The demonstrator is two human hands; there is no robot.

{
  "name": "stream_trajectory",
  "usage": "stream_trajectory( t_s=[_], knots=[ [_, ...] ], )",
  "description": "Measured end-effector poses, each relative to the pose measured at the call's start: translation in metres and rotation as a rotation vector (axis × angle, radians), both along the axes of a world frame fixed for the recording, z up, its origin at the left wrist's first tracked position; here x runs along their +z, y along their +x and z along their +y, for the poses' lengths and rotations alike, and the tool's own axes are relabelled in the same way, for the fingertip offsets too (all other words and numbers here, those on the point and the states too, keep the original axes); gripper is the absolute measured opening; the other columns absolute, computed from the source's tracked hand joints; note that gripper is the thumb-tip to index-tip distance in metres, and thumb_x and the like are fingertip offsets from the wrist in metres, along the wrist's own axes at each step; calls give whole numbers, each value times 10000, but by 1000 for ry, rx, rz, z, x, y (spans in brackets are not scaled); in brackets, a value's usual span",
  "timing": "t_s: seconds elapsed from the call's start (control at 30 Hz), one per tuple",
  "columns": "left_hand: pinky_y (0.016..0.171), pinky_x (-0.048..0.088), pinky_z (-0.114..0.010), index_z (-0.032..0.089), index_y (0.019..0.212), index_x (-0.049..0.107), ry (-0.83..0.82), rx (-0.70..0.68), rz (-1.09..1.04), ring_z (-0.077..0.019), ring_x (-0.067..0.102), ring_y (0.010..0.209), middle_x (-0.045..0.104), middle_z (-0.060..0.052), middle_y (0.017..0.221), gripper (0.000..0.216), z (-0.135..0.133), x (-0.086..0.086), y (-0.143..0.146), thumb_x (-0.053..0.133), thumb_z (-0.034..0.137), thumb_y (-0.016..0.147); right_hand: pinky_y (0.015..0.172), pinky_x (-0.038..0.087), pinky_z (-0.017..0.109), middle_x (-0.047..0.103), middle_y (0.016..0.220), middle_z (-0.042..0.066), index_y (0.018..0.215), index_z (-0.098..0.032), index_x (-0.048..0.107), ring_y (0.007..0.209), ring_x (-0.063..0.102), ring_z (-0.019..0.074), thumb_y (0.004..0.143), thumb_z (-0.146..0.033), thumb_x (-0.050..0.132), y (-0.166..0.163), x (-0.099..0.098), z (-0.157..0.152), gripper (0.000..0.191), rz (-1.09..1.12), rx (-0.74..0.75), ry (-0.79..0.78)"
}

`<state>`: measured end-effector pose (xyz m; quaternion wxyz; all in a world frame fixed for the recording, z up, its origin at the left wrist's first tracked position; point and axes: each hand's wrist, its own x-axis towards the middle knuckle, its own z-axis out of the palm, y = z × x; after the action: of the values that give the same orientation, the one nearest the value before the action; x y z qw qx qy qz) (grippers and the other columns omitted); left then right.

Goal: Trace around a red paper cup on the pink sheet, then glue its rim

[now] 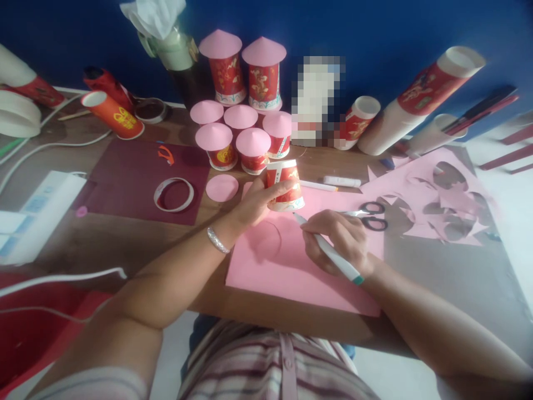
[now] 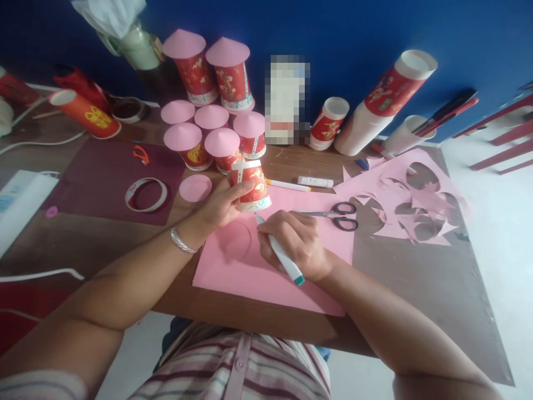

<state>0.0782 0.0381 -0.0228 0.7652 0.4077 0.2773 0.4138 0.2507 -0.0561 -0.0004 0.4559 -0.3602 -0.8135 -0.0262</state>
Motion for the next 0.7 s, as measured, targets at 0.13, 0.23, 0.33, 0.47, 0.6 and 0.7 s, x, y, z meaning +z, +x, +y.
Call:
stream_trajectory(
  t_s=[0.13, 0.23, 0.33, 0.47, 0.6, 0.7],
  knots=[
    [815, 533, -319, 187, 945, 667, 6, -7, 0, -144, 613, 811, 648, -3, 875, 346, 0, 0, 0, 887, 412, 801, 516, 517, 258, 646, 740, -29, 1031, -228, 579, 584, 623, 123, 919, -49, 615, 0, -1, 1, 214, -25, -6, 11],
    [807, 523, -317, 185, 948, 672, 7, -7, -6, -145, 609, 812, 650, -4, 876, 342, 0, 1, 1, 887, 407, 803, 520, 518, 259, 648, 746, -21, 1032, -221, 574, 593, 620, 124, 922, -42, 621, -1, -1, 1, 216, -37, -1, 15],
    [812, 519, -324, 184, 935, 670, 17, -4, -8, -148, 610, 809, 654, -5, 871, 335, -2, 2, 1, 883, 408, 807, 517, 513, 260, 644, 743, -20, 1030, -218, 570, 588, 612, 123, 923, -40, 627, -1, -1, 1, 215, -49, 0, 17],
    [833, 521, -337, 187, 916, 655, 21, 1, 0, -153, 618, 808, 657, -1, 859, 327, -2, 2, 1, 880, 399, 811, 515, 510, 253, 644, 745, -29, 1042, -228, 569, 587, 613, 117, 940, -60, 621, -1, -1, 2, 203, -61, -15, 16],
    [850, 526, -346, 192, 921, 656, 13, -1, 7, -164, 627, 834, 670, -6, 872, 331, -3, 2, 1, 886, 398, 802, 513, 509, 257, 643, 738, -23, 1029, -218, 569, 584, 621, 122, 935, -50, 631, -1, -1, 2, 202, -66, -20, 21],
    [846, 523, -341, 195, 928, 651, 4, -3, 7, -155, 619, 833, 658, 4, 869, 321, -3, 3, 1, 880, 388, 812, 519, 515, 258, 644, 743, -20, 1026, -216, 571, 591, 624, 124, 934, -52, 634, -1, -2, 1, 199, -64, -15, 17]
  ],
)
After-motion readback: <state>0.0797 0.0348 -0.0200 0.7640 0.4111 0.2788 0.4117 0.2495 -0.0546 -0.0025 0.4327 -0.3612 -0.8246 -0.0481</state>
